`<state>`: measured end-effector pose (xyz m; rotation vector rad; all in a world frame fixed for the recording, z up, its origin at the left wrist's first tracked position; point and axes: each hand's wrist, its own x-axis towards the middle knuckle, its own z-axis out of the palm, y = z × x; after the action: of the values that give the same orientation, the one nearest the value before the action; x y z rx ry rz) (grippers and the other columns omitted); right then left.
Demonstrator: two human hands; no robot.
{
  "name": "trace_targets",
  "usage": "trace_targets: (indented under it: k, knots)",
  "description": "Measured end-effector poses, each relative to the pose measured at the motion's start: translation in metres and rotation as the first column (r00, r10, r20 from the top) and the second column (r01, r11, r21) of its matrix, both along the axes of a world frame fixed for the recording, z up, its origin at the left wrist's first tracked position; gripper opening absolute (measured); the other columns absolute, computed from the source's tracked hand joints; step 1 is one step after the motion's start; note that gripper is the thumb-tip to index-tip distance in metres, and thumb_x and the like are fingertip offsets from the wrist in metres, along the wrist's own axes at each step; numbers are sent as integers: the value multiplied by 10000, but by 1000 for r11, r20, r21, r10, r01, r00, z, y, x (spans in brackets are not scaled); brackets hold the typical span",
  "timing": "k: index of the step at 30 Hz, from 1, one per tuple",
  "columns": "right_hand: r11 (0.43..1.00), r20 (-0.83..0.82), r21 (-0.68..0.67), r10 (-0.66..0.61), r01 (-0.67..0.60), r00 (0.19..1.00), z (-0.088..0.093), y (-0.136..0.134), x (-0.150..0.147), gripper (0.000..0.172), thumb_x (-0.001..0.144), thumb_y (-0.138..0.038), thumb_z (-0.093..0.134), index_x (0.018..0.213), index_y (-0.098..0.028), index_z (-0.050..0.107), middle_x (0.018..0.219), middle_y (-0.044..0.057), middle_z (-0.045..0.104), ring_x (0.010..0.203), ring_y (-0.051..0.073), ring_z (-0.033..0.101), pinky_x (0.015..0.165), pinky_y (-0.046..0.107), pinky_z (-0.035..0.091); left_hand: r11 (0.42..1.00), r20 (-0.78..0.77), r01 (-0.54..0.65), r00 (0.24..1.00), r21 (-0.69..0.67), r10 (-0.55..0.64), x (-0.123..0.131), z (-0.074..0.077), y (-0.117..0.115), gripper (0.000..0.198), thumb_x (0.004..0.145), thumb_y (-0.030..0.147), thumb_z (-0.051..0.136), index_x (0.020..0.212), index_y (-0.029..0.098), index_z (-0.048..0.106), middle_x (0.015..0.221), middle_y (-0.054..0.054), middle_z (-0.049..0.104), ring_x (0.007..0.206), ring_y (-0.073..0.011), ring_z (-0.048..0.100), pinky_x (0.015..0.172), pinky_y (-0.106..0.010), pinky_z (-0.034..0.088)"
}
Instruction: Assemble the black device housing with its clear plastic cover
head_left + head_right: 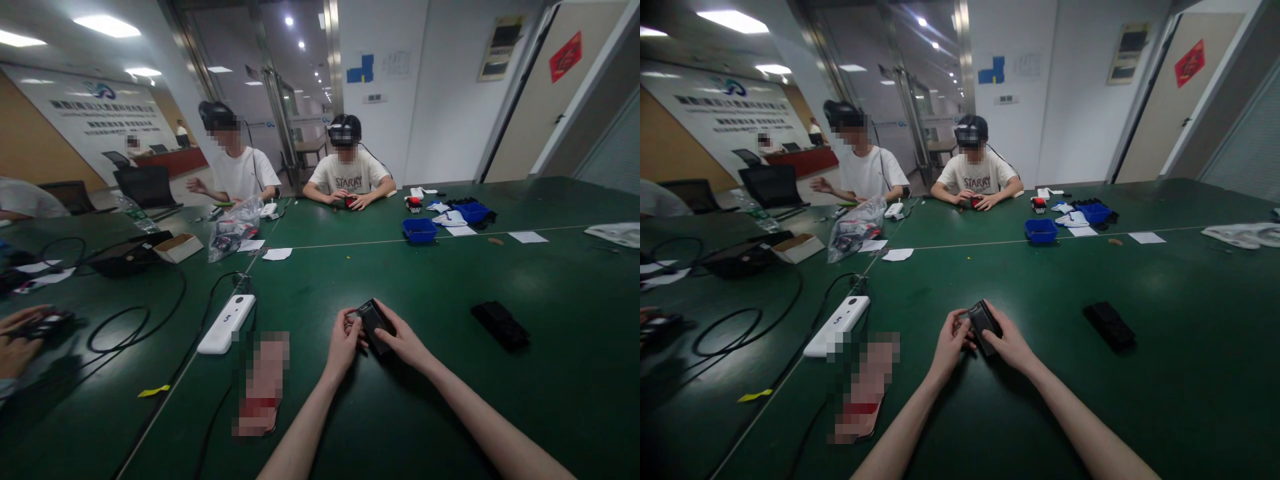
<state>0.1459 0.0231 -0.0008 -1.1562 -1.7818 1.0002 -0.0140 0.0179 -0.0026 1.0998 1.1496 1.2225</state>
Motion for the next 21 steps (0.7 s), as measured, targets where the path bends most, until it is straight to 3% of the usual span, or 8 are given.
trace_targets:
  k: [3,5,8,10,13,21]
  knots:
    - [957,169,171,-263,235,950,1,14,22,551,770,-241,474,1305,-176,355,1292,112,480,1186,223,449,1011,403,335,999,45,-36,998,-40,38,1,1,-1,413,769,452,530,1064,175,447,802,-6,489,624,-106,548,465,-219,507]
    - [882,280,299,-446,364,850,2,24,44,523,754,-210,468,1263,-136,376,1211,140,519,1094,254,496,946,419,384,998,60,-38,997,-52,41,1,3,-2,396,772,463,519,1035,171,474,814,-13,484,629,-104,547,458,-212,506]
    - [778,444,489,-610,393,656,2,37,78,432,739,-150,452,1170,-115,443,1174,166,528,963,279,522,840,429,416,998,59,-24,998,-60,28,0,5,-3,385,766,479,519,985,163,513,800,-14,480,612,-98,541,443,-198,493]
    - [744,532,558,-660,366,530,1,43,96,382,734,-107,435,1112,-125,485,1204,168,511,935,282,514,797,421,416,998,51,-16,998,-68,20,0,5,-3,385,763,485,520,966,159,525,792,-15,483,599,-96,537,438,-193,484]
    - [738,623,586,-675,335,396,-2,52,113,361,724,-52,412,1053,-141,529,1227,157,502,934,280,498,764,405,412,997,45,-6,999,-76,10,0,5,-2,384,762,489,516,949,153,531,783,-17,487,588,-92,531,435,-191,479]
    - [710,660,629,-703,317,264,-8,64,128,347,749,-36,387,1040,-118,557,1262,169,484,951,286,466,766,406,402,997,35,7,999,-73,-4,0,3,-1,385,756,500,515,911,149,542,769,-11,490,565,-84,528,425,-178,462]
